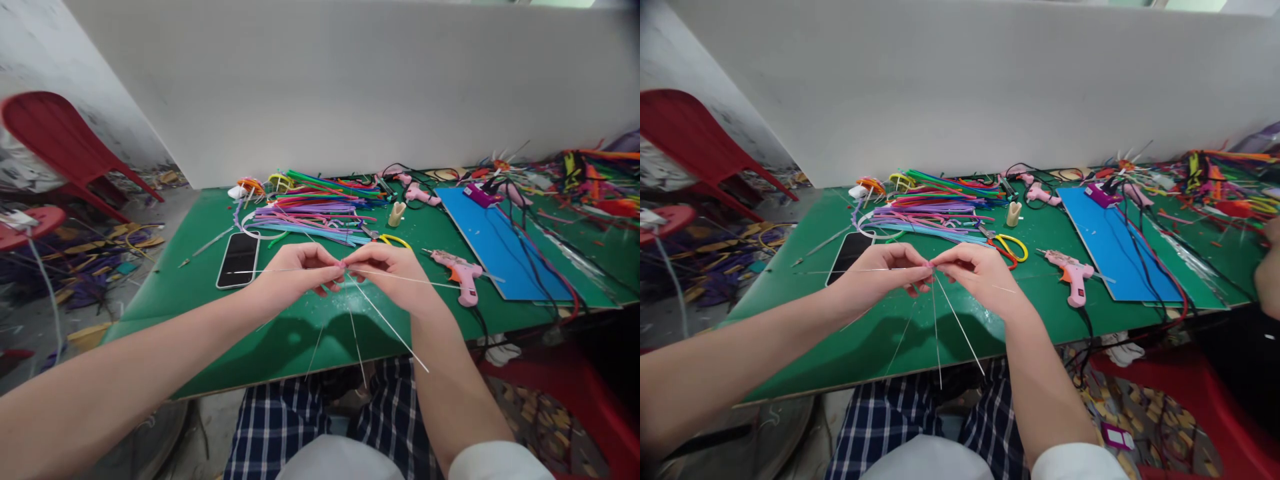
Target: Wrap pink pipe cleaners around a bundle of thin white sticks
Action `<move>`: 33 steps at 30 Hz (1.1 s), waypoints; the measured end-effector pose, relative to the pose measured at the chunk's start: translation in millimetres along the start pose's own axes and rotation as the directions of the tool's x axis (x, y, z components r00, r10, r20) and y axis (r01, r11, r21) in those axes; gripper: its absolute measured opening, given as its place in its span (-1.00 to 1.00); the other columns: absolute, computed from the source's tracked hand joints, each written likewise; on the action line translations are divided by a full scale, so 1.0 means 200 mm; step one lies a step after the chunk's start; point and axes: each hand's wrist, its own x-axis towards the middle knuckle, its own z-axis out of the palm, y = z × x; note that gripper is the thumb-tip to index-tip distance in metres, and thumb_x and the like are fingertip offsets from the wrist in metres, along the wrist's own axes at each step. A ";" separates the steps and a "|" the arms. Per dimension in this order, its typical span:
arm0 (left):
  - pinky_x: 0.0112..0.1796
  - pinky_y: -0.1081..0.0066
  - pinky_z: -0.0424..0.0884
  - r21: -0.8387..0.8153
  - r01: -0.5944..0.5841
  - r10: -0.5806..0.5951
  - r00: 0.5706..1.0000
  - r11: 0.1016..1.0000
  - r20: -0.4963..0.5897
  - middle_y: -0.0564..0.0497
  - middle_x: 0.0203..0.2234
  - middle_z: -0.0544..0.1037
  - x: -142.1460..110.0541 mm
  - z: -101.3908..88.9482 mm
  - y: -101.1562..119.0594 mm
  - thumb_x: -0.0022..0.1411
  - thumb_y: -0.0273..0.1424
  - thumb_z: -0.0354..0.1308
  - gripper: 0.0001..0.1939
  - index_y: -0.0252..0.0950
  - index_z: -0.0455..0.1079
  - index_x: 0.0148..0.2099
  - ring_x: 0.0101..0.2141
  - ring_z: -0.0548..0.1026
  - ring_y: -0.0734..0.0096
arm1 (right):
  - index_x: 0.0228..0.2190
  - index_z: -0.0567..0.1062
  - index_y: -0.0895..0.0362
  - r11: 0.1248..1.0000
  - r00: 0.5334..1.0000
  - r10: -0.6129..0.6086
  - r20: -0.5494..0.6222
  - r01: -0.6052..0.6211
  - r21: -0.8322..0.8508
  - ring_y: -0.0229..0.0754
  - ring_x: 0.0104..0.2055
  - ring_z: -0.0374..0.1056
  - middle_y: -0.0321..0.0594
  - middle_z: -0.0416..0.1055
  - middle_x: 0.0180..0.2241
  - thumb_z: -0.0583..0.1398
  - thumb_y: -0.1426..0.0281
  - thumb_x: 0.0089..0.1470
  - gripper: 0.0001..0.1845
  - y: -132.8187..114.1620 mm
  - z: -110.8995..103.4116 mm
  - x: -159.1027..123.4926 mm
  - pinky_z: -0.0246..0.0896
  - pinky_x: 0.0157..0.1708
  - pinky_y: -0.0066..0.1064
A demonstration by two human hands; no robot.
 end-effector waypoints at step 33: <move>-0.29 0.37 0.44 0.295 -0.188 0.193 0.981 0.937 0.012 0.03 -0.33 0.57 -0.02 -0.05 0.00 0.08 -0.28 0.12 -0.73 -0.19 0.47 -0.16 -0.28 0.51 0.26 | -0.46 0.48 0.11 0.995 0.976 -0.062 -0.209 0.044 -0.089 -0.32 -0.38 0.33 -0.30 0.43 -0.43 0.22 0.32 -0.06 -0.89 0.01 0.09 0.01 0.27 -0.40 -0.50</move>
